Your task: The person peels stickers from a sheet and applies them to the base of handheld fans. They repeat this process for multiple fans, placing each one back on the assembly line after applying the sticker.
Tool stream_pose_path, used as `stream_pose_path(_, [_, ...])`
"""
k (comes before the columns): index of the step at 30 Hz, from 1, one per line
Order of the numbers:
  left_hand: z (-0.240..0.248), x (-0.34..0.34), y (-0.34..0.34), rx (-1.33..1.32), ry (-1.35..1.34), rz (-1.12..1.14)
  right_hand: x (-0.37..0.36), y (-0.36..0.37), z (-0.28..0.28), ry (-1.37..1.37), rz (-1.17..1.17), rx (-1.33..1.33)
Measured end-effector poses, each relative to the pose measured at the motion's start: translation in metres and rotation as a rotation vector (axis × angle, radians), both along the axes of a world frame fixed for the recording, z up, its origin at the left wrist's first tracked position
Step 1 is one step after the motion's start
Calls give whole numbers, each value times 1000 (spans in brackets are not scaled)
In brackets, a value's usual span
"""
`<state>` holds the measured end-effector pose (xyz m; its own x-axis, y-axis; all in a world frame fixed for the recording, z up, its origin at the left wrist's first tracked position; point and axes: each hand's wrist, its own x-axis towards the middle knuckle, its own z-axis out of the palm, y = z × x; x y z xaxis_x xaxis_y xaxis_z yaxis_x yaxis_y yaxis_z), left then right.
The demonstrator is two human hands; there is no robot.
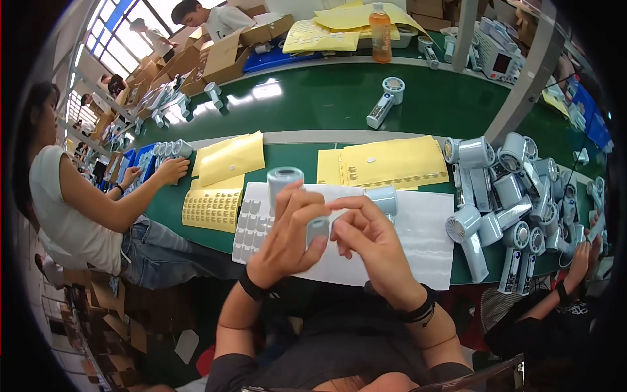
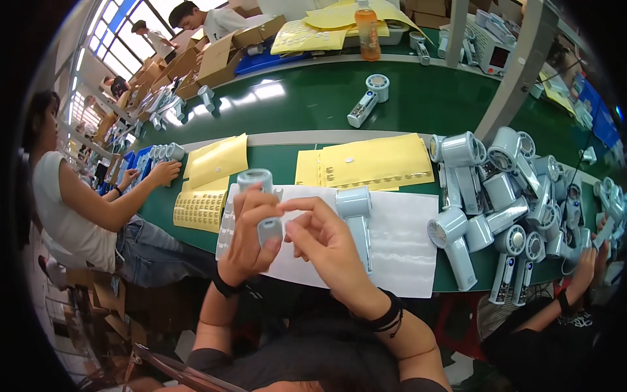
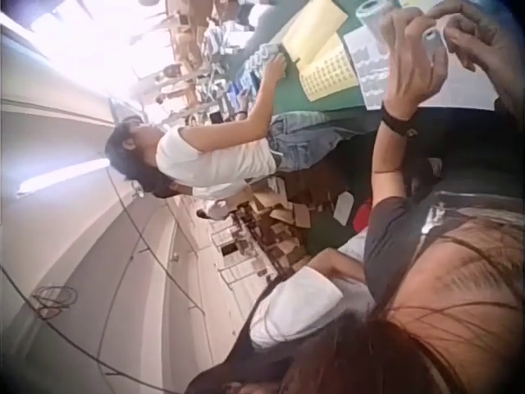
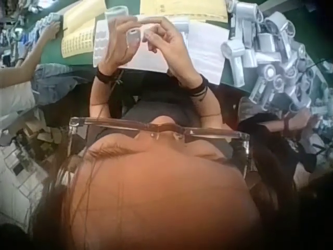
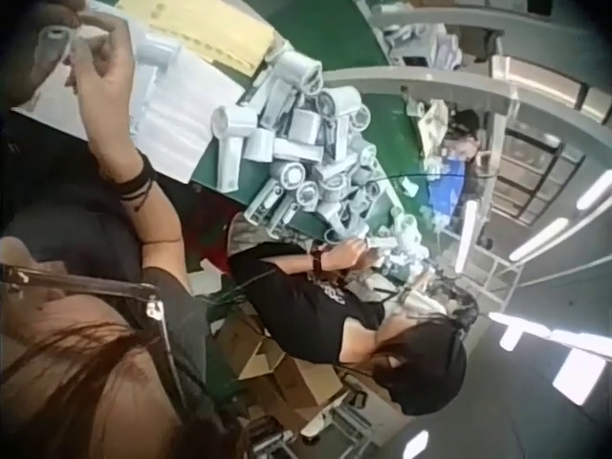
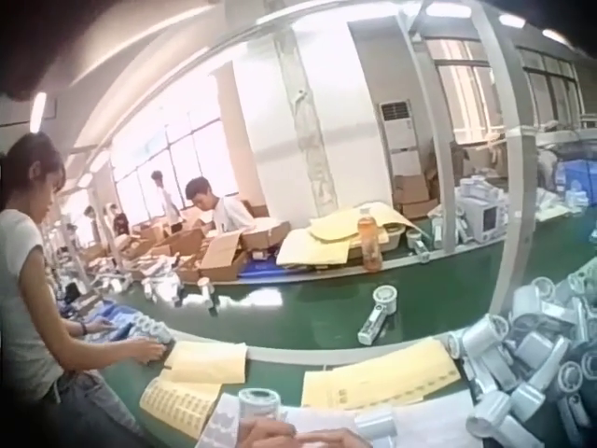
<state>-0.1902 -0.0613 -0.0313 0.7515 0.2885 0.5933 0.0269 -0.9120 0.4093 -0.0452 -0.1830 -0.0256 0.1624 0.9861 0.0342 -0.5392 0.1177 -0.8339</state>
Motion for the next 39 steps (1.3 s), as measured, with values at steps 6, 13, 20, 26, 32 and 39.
stream_pose_path(6, [-10,90,131,627,396,53,38,-37,-9,-826,-452,-50])
stream_pose_path(13, [-76,181,230,932,651,105,59,-56,-49,-1048,-662,-207])
stream_pose_path(20, [-59,242,170,253,605,266,71,-55,-61,-1072,-628,-292])
stream_pose_path(26, [-85,279,148,208,433,318,61,-46,-61,-1088,-586,-252])
stream_pose_path(32, [-47,224,137,129,-125,109,60,-55,-55,-1073,-616,-226])
stream_pose_path(39, [-13,91,101,387,-428,-57,38,-58,-27,-1078,-574,-132])
